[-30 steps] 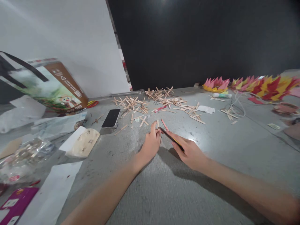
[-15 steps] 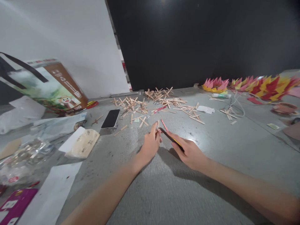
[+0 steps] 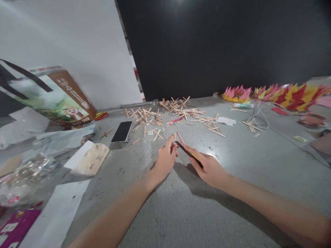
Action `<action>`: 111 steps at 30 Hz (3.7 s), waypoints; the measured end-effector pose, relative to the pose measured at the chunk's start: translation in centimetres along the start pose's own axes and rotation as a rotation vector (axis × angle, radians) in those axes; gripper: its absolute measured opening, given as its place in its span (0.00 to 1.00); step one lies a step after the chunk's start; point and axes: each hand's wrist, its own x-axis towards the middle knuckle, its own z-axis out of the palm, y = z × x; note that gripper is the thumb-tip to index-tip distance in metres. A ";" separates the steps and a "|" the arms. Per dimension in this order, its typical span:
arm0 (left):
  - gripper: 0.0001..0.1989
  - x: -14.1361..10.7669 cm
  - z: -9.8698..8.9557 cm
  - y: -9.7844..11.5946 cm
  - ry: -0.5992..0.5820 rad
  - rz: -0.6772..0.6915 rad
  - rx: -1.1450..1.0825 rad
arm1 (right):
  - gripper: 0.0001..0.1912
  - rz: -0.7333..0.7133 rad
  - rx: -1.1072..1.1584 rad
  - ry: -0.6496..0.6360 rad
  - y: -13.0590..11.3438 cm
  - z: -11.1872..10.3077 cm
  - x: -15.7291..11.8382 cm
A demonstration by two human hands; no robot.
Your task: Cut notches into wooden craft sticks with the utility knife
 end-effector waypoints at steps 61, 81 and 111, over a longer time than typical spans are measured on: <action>0.23 -0.2 0.2 -0.7 -0.067 0.032 0.110 | 0.25 0.051 0.007 -0.020 0.2 -0.2 -0.2; 0.26 0.1 0.6 -1.7 -0.086 -0.007 0.096 | 0.23 0.131 0.012 -0.017 -0.9 -0.7 0.9; 0.21 0.3 0.7 -2.0 -0.077 -0.007 0.062 | 0.23 0.190 0.069 0.003 -1.4 0.1 1.0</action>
